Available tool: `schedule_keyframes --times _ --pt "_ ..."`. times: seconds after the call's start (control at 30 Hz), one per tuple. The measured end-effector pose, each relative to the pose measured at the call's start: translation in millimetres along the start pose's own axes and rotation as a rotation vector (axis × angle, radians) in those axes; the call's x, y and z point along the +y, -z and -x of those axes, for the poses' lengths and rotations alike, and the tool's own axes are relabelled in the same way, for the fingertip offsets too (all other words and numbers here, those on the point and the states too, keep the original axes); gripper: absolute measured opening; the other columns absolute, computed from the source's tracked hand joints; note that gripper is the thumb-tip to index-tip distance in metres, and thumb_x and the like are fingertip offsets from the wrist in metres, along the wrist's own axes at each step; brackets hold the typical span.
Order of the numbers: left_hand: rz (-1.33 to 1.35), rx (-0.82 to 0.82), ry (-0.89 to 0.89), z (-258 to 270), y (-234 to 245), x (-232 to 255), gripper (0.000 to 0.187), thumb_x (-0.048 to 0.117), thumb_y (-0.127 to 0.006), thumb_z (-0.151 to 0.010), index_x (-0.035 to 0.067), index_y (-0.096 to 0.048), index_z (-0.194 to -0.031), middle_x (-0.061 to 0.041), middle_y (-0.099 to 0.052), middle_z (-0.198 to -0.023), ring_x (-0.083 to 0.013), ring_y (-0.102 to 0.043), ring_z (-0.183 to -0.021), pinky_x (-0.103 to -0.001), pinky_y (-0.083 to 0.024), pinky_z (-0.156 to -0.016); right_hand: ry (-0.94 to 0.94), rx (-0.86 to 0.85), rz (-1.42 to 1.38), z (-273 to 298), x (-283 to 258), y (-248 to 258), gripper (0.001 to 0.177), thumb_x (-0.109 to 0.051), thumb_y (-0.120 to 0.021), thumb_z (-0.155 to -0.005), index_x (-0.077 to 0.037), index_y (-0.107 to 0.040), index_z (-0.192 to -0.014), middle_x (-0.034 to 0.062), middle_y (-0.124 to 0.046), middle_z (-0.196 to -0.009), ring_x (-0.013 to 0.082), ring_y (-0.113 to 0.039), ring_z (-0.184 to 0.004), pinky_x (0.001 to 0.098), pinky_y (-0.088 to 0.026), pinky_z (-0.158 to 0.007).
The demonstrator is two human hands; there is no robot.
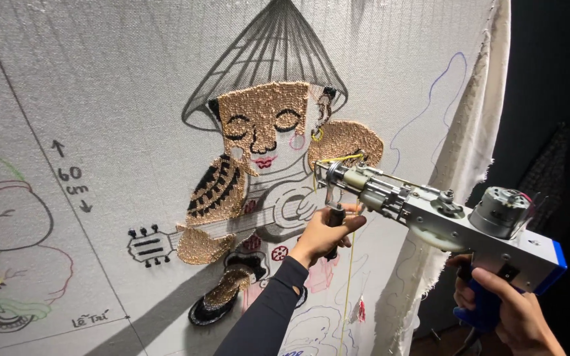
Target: The person uses a tufting gun to apply yarn to a canvas according to a character design.
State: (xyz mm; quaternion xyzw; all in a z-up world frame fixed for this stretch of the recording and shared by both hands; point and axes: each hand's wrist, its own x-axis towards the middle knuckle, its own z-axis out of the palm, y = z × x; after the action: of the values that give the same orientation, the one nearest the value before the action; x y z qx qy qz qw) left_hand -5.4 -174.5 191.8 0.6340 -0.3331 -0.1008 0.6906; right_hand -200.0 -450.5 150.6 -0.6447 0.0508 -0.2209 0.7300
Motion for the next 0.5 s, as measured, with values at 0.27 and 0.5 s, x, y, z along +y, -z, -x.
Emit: schedule_keyframes --times 0.27,0.5 --pt "0.116 0.007 0.018 -24 -12 -5 0.041 0.034 -0.078 -0.088 0.002 -0.074 -0.113 -0.001 -0.078 -0.089 -0.0050 -0.053 -0.047 -0.022 -0.044 -0.045 0.089 0.053 0.064 6 -24 -16 0.050 -0.029 -0.064 -0.087 0.012 -0.067 -0.114 0.0125 -0.052 -0.058 0.0199 -0.051 -0.053 0.0356 -0.043 -0.053" --pt "0.100 -0.007 0.012 -51 -1 -18 0.033 0.029 -0.077 -0.089 0.002 -0.077 -0.107 -0.002 -0.079 -0.090 -0.0045 -0.052 -0.046 -0.022 -0.045 -0.046 0.039 0.144 0.146 -2 -37 -32 0.051 -0.032 -0.063 -0.087 0.011 -0.068 -0.114 0.0129 -0.051 -0.058 0.0205 -0.050 -0.053 0.0372 -0.044 -0.054"
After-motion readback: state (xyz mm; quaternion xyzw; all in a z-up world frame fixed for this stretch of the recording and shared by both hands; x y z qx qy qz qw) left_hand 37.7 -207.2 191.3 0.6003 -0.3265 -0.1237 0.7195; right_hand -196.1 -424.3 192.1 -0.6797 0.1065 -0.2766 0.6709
